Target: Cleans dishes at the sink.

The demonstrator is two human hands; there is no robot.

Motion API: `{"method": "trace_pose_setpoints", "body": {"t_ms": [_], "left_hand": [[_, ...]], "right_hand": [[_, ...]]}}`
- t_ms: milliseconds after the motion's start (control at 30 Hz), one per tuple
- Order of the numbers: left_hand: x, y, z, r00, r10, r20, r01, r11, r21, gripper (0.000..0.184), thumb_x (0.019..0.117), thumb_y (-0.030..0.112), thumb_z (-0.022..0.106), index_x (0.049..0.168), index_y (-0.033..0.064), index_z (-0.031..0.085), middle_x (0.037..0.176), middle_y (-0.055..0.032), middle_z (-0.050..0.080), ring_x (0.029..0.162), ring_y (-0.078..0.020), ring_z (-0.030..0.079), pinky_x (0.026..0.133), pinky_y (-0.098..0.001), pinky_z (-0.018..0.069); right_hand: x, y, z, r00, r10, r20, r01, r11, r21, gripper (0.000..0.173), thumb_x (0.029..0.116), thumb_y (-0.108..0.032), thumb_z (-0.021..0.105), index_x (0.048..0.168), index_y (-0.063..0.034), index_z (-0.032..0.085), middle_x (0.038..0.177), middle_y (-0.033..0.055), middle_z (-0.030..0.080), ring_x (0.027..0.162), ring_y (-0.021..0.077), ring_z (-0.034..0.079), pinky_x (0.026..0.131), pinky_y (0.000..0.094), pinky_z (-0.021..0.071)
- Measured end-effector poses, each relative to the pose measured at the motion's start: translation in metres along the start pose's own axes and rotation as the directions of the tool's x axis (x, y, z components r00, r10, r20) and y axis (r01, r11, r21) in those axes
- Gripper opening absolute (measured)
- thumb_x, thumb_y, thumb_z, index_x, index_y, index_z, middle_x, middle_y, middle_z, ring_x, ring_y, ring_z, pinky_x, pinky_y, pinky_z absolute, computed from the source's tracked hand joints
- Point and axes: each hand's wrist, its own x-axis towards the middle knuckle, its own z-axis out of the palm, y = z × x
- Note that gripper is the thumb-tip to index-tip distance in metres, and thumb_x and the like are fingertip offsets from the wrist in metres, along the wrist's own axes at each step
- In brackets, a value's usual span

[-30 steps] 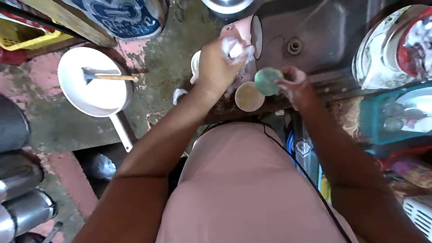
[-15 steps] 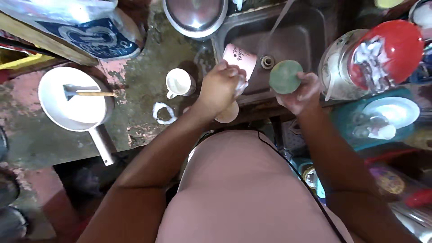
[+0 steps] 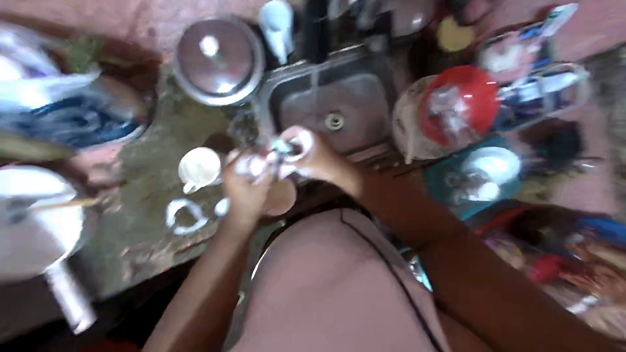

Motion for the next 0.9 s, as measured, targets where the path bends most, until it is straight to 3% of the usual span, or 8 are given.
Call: {"method": "trace_pose_setpoints", "body": {"t_ms": [67,200,333,433,533,667,767,900], "left_hand": [[0.000,-0.001,-0.005,0.998,-0.038,-0.041,0.037,0.999,-0.031,0.034,0.0946,0.028,0.076,0.113,0.0012,0.067,0.104,-0.0084,0.072,0.090,-0.0154,0.072,0.082,-0.0384,0.0635],[0.000,-0.003,-0.018,0.995,0.062,-0.077,-0.057,0.997,0.060,0.039,0.0936,0.020,0.075,0.107,-0.0150,0.063,0.106,-0.0234,0.068,0.101,-0.0213,0.068,0.095,-0.0385,0.0565],[0.001,-0.004,-0.025,0.987,0.148,-0.061,-0.139,0.982,0.128,0.042,0.0923,0.020,0.075,0.102,-0.0180,0.061,0.101,-0.0279,0.067,0.098,-0.0246,0.067,0.092,-0.0393,0.0557],[0.003,-0.002,-0.028,0.963,0.264,-0.048,-0.260,0.962,0.086,0.034,0.0910,0.018,0.076,0.088,-0.0128,0.062,0.090,-0.0222,0.068,0.090,-0.0215,0.068,0.087,-0.0384,0.0562],[0.002,-0.008,-0.031,0.946,0.323,-0.012,-0.323,0.946,0.043,0.031,0.0903,0.019,0.077,0.087,-0.0092,0.063,0.089,-0.0193,0.069,0.089,-0.0220,0.069,0.085,-0.0399,0.0571],[-0.003,-0.018,-0.034,0.957,0.291,-0.008,-0.291,0.957,0.021,0.031,0.0865,0.024,0.079,0.089,-0.0044,0.065,0.091,-0.0164,0.071,0.090,-0.0222,0.069,0.086,-0.0421,0.0564],[-0.005,-0.023,-0.041,0.958,0.287,-0.024,-0.286,0.958,0.035,0.031,0.0862,0.025,0.079,0.085,-0.0021,0.064,0.089,-0.0143,0.069,0.090,-0.0217,0.067,0.085,-0.0405,0.0562],[-0.007,-0.032,-0.056,0.957,0.281,-0.071,-0.278,0.959,0.050,0.033,0.0866,0.027,0.079,0.078,0.0010,0.059,0.082,-0.0110,0.065,0.084,-0.0203,0.066,0.080,-0.0400,0.0556]], "right_hand": [[0.003,-0.008,0.000,0.999,0.020,0.043,-0.019,1.000,-0.017,0.043,0.0762,-0.006,0.087,0.115,-0.0016,0.071,0.104,0.0112,0.075,0.093,0.0164,0.072,0.085,0.0372,0.0627],[0.002,-0.036,0.000,0.959,0.223,0.174,-0.244,0.963,0.112,0.026,0.0973,-0.013,0.071,0.117,0.0032,0.069,0.106,0.0173,0.072,0.096,0.0212,0.070,0.088,0.0398,0.0588],[0.006,-0.045,0.004,0.928,0.318,0.195,-0.347,0.927,0.141,0.029,0.0990,-0.018,0.070,0.116,0.0055,0.070,0.107,0.0191,0.072,0.099,0.0219,0.068,0.092,0.0413,0.0553],[0.002,-0.042,0.007,0.911,0.330,0.247,-0.367,0.922,0.121,0.030,0.1009,-0.013,0.065,0.125,0.0051,0.065,0.111,0.0200,0.070,0.101,0.0229,0.066,0.091,0.0423,0.0542],[-0.007,-0.039,0.009,0.935,0.255,0.246,-0.271,0.962,0.032,0.024,0.0955,-0.004,0.069,0.118,0.0049,0.070,0.105,0.0187,0.072,0.095,0.0235,0.068,0.087,0.0432,0.0564],[-0.013,-0.037,0.023,0.968,0.190,0.166,-0.166,0.974,-0.152,0.025,0.0829,-0.007,0.080,0.107,-0.0014,0.076,0.096,0.0122,0.075,0.088,0.0207,0.071,0.082,0.0443,0.0589],[-0.020,-0.031,0.040,0.976,0.164,0.145,-0.166,0.986,0.005,0.048,0.0751,0.002,0.085,0.119,0.0045,0.066,0.104,0.0161,0.072,0.094,0.0210,0.070,0.086,0.0395,0.0596],[-0.022,-0.032,0.057,0.964,0.184,0.191,-0.188,0.982,0.003,0.045,0.0834,0.005,0.075,0.128,0.0041,0.064,0.113,0.0177,0.072,0.100,0.0229,0.071,0.090,0.0415,0.0595]]}}
